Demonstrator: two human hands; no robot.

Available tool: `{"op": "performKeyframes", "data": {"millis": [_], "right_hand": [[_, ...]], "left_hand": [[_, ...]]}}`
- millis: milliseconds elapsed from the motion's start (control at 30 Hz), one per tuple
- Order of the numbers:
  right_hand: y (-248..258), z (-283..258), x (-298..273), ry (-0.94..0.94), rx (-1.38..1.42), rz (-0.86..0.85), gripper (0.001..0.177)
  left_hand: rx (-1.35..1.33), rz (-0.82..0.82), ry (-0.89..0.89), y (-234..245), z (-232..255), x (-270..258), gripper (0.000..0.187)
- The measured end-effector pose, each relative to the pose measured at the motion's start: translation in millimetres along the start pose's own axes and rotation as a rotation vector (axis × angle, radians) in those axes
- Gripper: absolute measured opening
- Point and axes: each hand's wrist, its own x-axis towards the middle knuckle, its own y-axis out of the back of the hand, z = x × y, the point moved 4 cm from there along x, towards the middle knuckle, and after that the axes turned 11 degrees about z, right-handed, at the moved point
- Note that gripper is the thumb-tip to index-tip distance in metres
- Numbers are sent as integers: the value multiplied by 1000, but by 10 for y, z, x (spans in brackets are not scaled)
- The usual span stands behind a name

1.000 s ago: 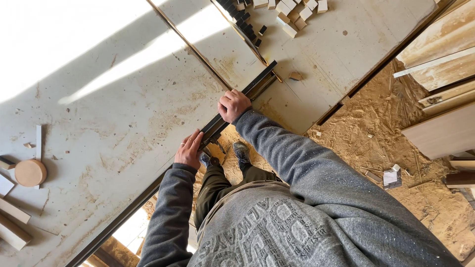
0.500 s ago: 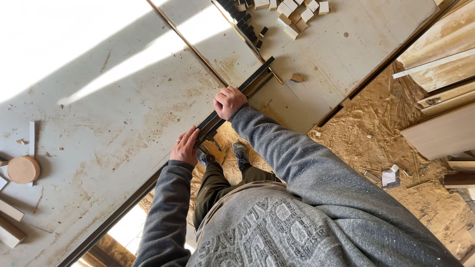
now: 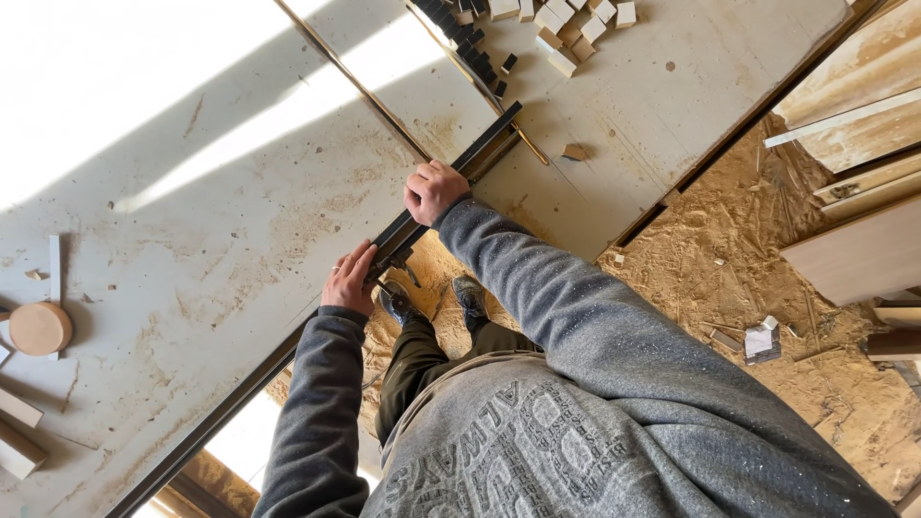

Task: Measure and cut small wood blocks using a guide and saw.

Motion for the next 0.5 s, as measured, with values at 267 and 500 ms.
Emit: {"op": "performKeyframes", "data": {"millis": [267, 500], "right_hand": [[-200, 52, 143, -9, 5, -21, 13], [-265, 33, 302, -23, 20, -18, 12]], "left_hand": [[-8, 12, 17, 10, -192, 149, 77], [9, 1, 39, 54, -301, 272, 76]]}}
